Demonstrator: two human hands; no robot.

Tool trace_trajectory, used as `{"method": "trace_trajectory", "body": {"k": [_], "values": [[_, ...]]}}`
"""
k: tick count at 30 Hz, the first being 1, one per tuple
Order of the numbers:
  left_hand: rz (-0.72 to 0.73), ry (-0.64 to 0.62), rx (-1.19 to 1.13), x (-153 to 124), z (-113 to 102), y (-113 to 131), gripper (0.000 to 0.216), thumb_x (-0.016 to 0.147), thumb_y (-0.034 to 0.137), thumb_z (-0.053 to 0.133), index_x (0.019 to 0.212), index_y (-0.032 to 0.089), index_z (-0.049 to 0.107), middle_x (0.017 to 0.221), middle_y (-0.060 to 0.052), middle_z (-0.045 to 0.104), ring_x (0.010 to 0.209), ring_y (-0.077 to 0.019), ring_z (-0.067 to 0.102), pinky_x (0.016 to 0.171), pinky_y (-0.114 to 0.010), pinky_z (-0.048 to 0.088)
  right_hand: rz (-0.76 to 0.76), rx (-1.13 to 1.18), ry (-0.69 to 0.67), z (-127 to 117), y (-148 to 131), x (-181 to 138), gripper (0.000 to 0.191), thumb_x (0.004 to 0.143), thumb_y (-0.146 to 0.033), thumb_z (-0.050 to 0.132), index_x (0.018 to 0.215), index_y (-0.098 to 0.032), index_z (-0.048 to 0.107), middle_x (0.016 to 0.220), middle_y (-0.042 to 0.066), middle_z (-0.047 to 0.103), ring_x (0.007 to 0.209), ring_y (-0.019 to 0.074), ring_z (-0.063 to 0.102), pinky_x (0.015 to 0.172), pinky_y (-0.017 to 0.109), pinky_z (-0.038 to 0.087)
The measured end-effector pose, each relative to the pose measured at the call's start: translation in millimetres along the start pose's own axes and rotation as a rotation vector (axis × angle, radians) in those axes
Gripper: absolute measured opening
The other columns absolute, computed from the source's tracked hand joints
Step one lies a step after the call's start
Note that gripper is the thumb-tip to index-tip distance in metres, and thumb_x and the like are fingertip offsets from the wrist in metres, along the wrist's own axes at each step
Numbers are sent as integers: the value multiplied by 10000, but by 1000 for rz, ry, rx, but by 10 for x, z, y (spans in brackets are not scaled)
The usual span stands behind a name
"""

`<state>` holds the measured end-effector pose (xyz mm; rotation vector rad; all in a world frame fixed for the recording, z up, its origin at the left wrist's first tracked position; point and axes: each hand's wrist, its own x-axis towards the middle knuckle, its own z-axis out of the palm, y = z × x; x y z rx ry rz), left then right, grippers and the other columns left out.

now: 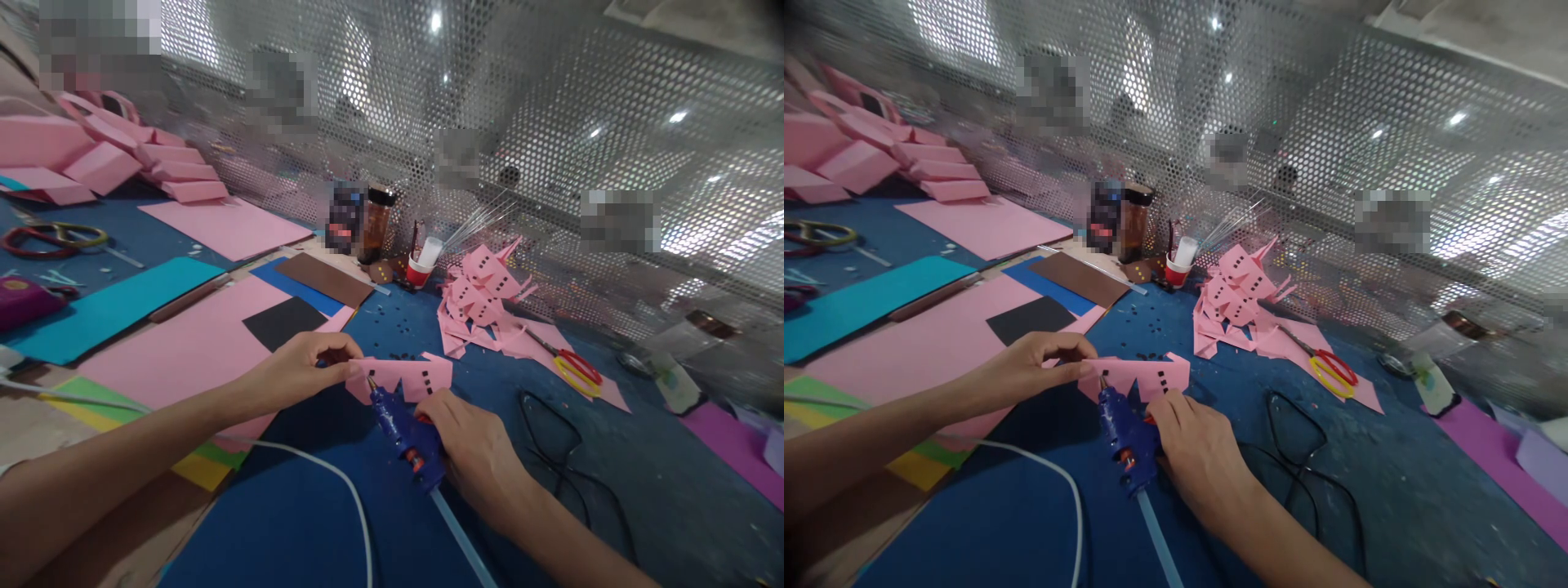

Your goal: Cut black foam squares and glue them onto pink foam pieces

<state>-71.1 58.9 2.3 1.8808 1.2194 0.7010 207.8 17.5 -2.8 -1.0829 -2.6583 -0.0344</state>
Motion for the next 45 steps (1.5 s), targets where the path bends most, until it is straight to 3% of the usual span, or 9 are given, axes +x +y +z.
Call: {"method": "trace_trajectory", "body": {"k": [24, 45], "values": [[18, 9, 1, 0, -15, 18, 255, 900, 424, 532, 900, 213, 676, 826, -5, 702, 786, -173, 630, 714, -274, 450, 44, 51, 23, 14, 47, -26, 150, 885, -255, 608, 1007, -203, 538, 937, 29, 598, 788, 179, 581, 624, 295, 393], [14, 15, -2, 0, -21, 38, 283, 900, 448, 520, 884, 210, 673, 820, -11, 707, 786, -182, 637, 712, -277, 453, 40, 68, 4, -32, 15, -16, 122, 862, -196, 598, 971, -200, 542, 930, 22, 595, 777, 162, 573, 623, 288, 396]]}}
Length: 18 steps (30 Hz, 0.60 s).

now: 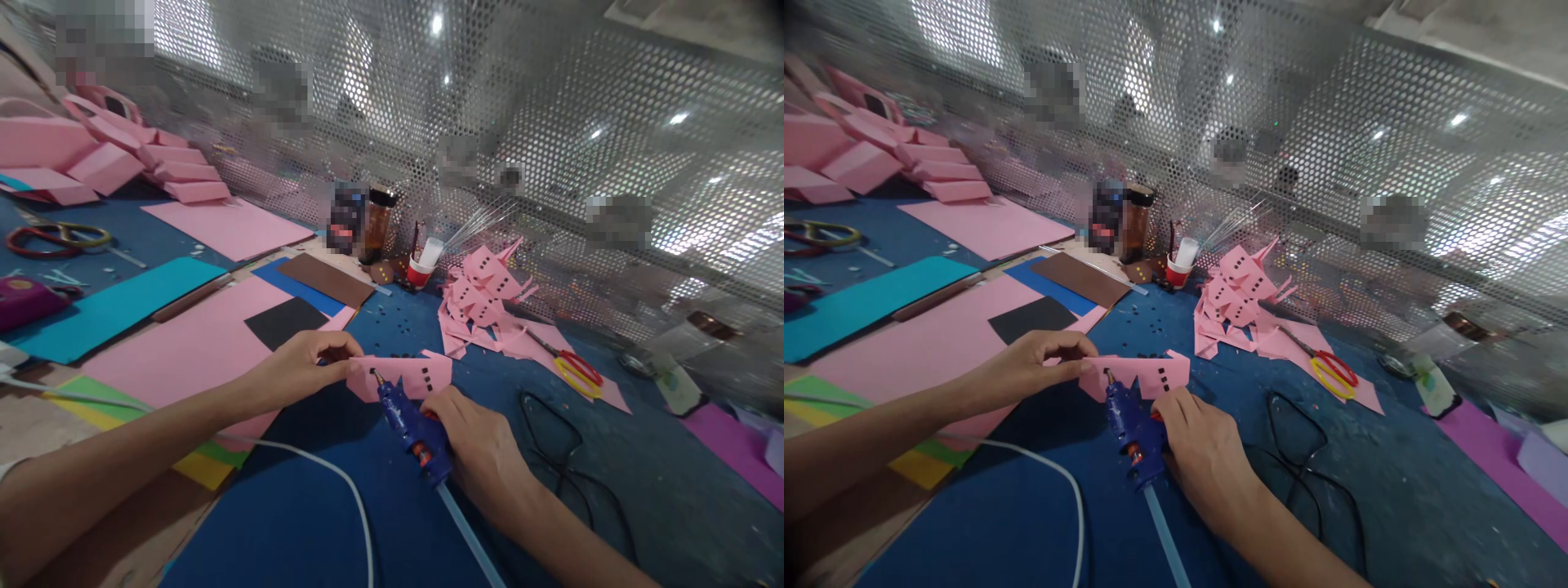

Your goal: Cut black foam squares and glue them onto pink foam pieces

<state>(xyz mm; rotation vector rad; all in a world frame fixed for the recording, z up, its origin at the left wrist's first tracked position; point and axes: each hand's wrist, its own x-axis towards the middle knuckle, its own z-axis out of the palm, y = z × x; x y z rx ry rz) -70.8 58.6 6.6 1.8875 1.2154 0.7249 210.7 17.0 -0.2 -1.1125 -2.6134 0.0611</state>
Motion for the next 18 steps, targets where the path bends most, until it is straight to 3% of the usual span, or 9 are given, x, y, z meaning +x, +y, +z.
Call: {"method": "trace_trajectory", "body": {"k": [8, 18], "values": [[8, -10, 12, 0, 4, -7, 260, 898, 428, 530, 889, 208, 668, 824, -3, 705, 786, -170, 638, 711, -269, 448, -4, 15, 17, 28, 11, 10, 135, 899, -261, 593, 1003, -198, 536, 937, 29, 601, 781, 175, 580, 622, 291, 397], [16, -5, -3, -1, 12, -27, 279, 896, 455, 534, 876, 214, 672, 816, -3, 709, 771, -170, 638, 706, -269, 447, -17, -6, 9, 69, 1, -30, 211, 835, -190, 632, 1025, -207, 541, 955, 25, 614, 768, 163, 572, 611, 285, 388]]}}
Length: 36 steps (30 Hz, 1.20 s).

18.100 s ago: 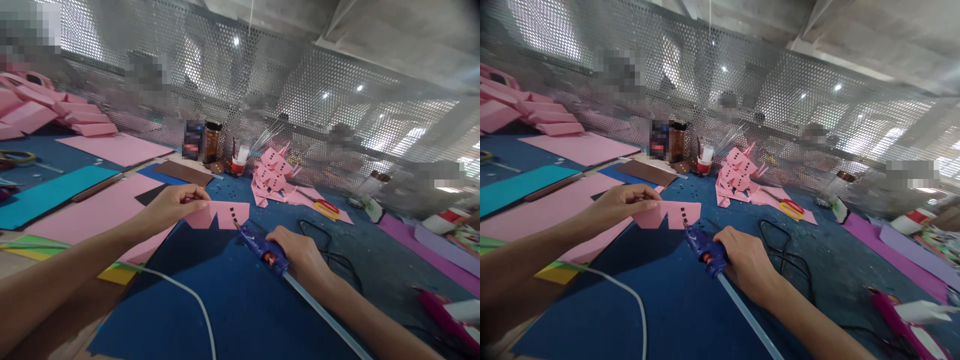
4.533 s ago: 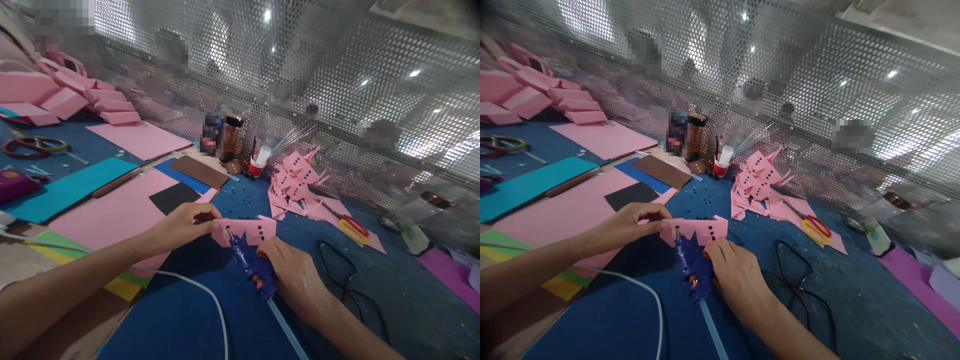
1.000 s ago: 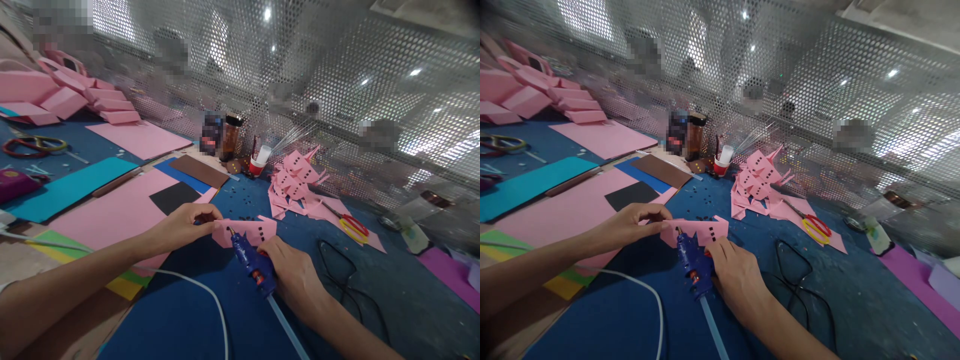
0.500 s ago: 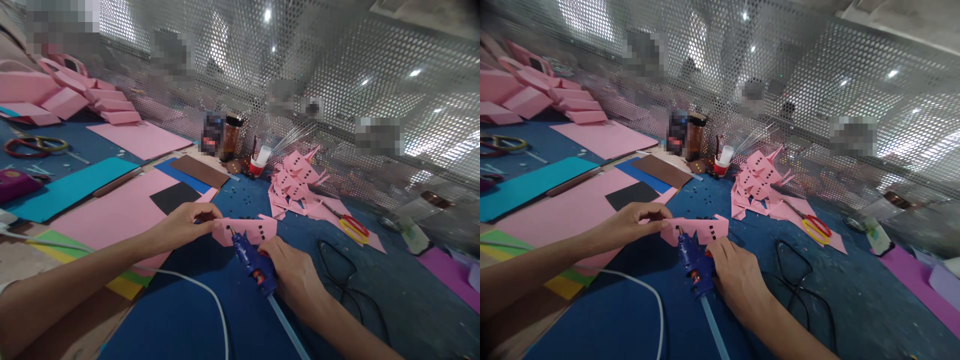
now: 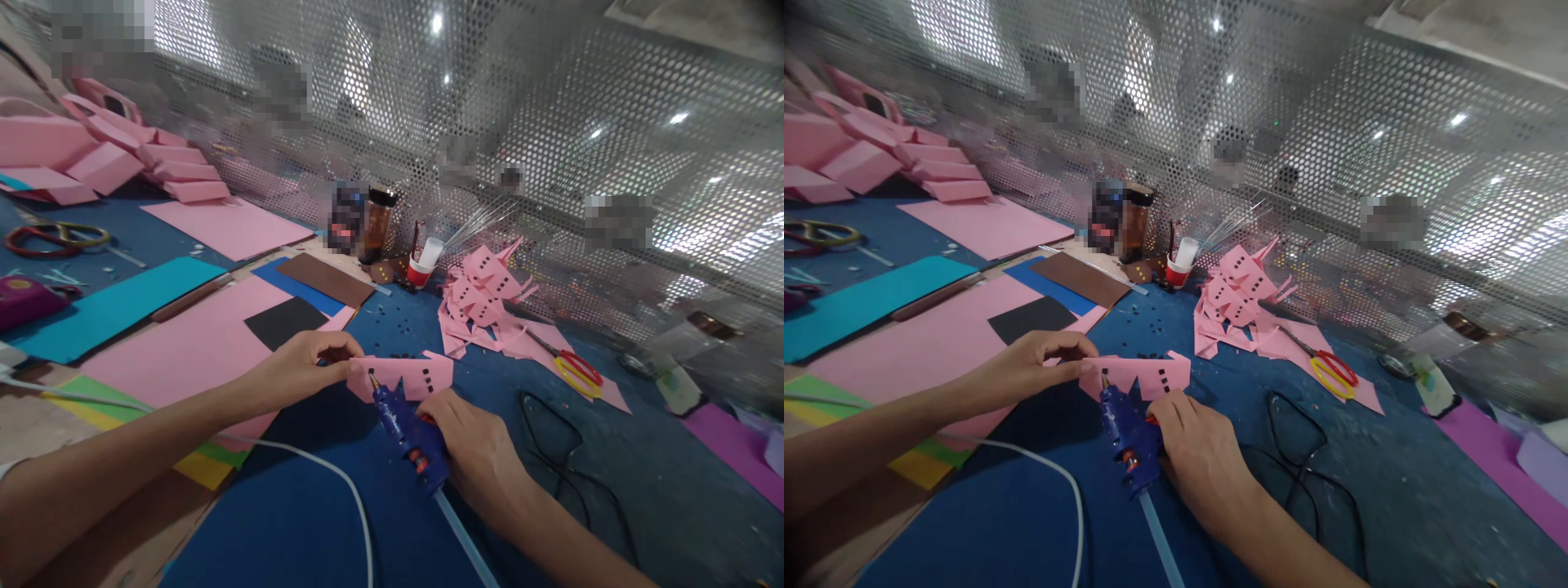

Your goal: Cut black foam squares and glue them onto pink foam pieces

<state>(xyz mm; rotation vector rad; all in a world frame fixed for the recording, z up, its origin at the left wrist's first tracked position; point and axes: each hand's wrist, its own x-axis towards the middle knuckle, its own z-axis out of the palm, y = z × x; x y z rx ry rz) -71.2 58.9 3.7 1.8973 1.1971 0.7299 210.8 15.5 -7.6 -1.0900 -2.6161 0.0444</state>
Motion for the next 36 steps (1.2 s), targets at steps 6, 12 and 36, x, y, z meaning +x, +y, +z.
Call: {"method": "trace_trajectory", "body": {"k": [6, 12, 36], "values": [[-7, -5, -19, -2, 14, 6, 280, 902, 462, 533, 879, 219, 670, 816, -5, 709, 780, -167, 638, 721, -273, 449, -3, -7, -14, 22, -24, 9, 220, 825, -181, 638, 1022, -206, 542, 956, 26, 618, 763, 164, 570, 610, 285, 376], [5, -11, -13, -4, 20, 6, 277, 891, 463, 542, 905, 224, 680, 829, -6, 715, 781, -172, 640, 712, -272, 453, 10, 10, -39, -3, -28, 32, 218, 837, -173, 624, 1035, -202, 536, 978, 36, 618, 784, 170, 572, 637, 284, 390], [-29, 39, -4, 13, -28, 18, 242, 886, 421, 552, 865, 211, 669, 804, 6, 678, 764, -166, 609, 699, -277, 419, 29, 107, -23, -12, 4, 2, 166, 866, -144, 560, 1007, -215, 507, 954, 21, 575, 750, 163, 558, 623, 283, 350]]}}
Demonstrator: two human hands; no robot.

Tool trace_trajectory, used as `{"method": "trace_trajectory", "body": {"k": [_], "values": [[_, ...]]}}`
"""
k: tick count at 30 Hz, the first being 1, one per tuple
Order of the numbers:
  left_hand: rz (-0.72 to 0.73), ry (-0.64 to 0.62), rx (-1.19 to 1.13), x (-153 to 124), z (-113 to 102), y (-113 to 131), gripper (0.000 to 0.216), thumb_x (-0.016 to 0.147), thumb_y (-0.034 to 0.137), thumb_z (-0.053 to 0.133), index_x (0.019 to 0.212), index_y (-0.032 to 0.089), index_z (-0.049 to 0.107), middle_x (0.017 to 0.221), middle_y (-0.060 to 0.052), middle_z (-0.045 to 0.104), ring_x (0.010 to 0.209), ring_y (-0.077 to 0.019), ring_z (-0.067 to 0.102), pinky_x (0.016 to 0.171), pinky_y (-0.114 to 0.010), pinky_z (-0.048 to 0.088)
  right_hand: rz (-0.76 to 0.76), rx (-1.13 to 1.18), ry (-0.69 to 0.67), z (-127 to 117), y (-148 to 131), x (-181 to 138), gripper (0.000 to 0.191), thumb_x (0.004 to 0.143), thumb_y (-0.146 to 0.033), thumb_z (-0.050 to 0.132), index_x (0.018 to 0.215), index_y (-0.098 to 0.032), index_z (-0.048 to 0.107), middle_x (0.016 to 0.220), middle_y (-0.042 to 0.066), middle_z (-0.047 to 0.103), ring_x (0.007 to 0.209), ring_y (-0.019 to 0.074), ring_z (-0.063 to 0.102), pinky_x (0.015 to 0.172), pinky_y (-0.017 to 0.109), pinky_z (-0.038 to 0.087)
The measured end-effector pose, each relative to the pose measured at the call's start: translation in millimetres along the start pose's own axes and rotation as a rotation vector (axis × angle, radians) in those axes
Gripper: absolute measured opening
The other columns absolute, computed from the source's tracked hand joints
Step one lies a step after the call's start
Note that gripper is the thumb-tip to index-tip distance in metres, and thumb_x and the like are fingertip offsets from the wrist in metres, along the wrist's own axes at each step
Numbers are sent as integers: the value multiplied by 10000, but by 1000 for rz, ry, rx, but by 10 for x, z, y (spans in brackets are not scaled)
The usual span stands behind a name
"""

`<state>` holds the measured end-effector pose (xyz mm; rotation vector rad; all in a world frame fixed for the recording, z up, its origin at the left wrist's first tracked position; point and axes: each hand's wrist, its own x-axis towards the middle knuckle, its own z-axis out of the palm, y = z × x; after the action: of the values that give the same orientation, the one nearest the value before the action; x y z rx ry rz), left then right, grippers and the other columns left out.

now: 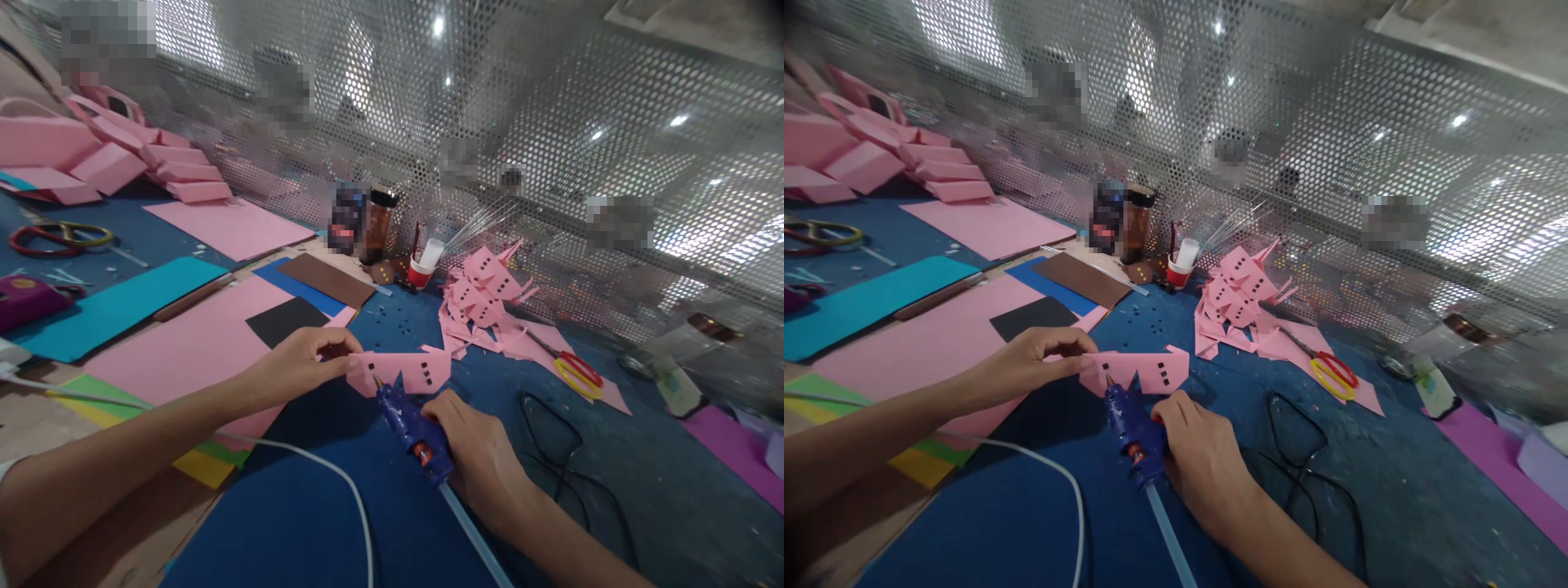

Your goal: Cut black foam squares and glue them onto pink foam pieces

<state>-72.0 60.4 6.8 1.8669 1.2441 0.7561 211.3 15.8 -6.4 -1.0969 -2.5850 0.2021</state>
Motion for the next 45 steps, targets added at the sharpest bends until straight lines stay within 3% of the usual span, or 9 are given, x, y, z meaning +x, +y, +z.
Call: {"method": "trace_trajectory", "body": {"k": [7, 24, 45], "values": [[-8, 0, 5, -4, 0, 3, 228, 886, 406, 551, 869, 211, 668, 801, 10, 680, 763, -165, 612, 696, -276, 418, 10, -21, 14, -3, -8, 8, 58, 892, -188, 529, 944, -211, 520, 896, 17, 583, 693, 161, 556, 580, 281, 334], [0, -4, 13, 2, 2, -3, 237, 885, 421, 553, 862, 214, 667, 792, 17, 673, 749, -158, 601, 682, -260, 412, 50, -12, -43, 6, 9, -14, 202, 787, -62, 526, 939, -195, 507, 888, 17, 569, 695, 156, 531, 601, 276, 323], [-4, 11, 35, -3, -4, 9, 256, 883, 429, 542, 860, 210, 670, 776, 9, 666, 732, -158, 594, 671, -261, 408, 57, -32, -53, -38, -26, 20, 187, 769, -68, 492, 879, -212, 449, 843, 13, 567, 656, 153, 523, 566, 263, 318]]}}
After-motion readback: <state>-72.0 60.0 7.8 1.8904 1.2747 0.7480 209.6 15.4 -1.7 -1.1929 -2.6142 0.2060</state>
